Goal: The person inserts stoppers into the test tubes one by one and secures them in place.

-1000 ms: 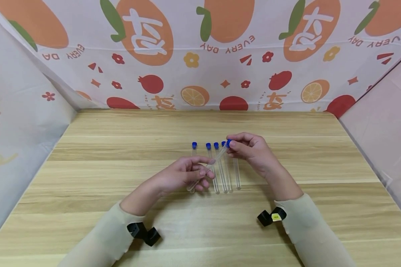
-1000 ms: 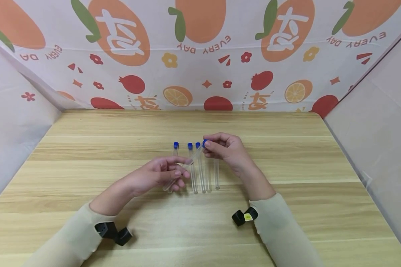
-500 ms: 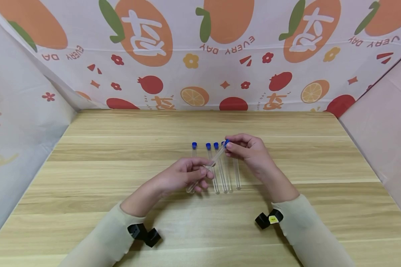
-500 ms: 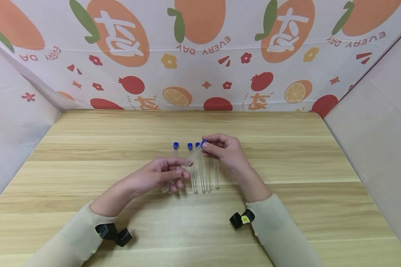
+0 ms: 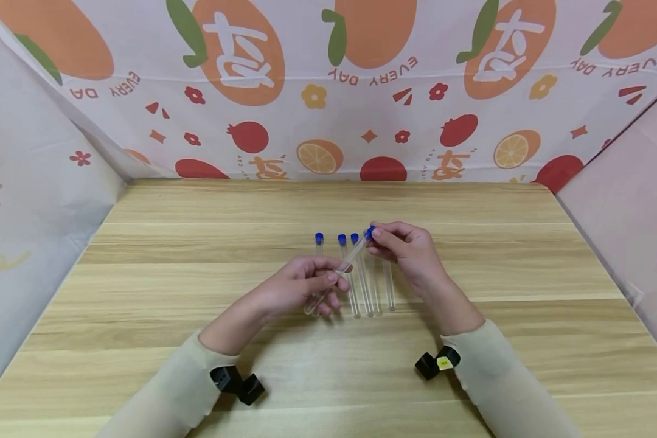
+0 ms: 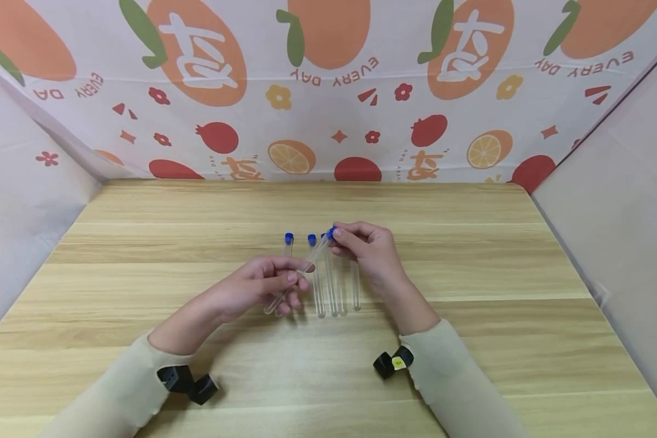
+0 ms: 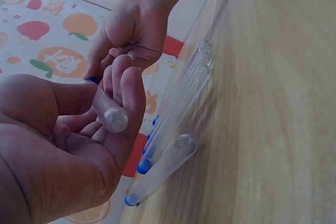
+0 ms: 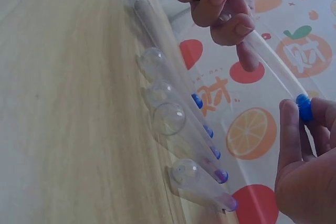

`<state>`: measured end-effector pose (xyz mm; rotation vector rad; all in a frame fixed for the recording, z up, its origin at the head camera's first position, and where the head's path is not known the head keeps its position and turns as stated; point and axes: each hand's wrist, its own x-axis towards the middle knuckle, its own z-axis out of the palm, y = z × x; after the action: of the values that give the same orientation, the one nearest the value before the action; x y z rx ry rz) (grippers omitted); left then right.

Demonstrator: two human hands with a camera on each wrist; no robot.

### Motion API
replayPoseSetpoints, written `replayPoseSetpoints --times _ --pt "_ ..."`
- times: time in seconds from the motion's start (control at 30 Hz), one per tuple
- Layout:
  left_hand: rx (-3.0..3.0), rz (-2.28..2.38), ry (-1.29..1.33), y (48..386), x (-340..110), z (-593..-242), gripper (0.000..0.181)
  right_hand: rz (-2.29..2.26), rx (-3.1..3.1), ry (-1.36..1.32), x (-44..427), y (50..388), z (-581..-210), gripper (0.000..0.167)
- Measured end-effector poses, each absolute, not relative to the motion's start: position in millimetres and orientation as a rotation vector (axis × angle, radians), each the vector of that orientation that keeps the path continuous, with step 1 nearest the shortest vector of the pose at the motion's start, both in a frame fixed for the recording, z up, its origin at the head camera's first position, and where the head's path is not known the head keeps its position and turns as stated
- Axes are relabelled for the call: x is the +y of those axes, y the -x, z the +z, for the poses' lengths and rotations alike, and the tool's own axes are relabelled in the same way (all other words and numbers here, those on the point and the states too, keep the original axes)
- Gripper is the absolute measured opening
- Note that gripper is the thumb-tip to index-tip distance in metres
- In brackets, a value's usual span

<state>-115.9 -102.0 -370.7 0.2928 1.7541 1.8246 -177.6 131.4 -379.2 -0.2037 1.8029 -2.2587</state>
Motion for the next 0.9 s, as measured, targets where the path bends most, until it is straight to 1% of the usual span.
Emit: replayPoseSetpoints --times 0.07,0.13,0.5,0.9 --pt "1.751 1.818 -0.297 117.2 -102.6 -370.5 0.039 -2.261 1.786 0.178 130.6 178.0 -379.1 0.034" --pt "1.749 1.812 -0.303 118.4 -103.1 -370.2 0.039 -2.261 1.784 0.16 129.7 178.3 -379.2 0.036" --pt "1.739 1.822 -0.295 121.2 -106.1 -368.1 0.037 -2.278 1.822 0.199 124.1 179.7 -381.0 0.014" --pt "1.772 1.844 -0.257 118.9 -103.2 -366.1 0.036 -2.249 1.904 0.216 122.1 178.9 -384.1 0.017"
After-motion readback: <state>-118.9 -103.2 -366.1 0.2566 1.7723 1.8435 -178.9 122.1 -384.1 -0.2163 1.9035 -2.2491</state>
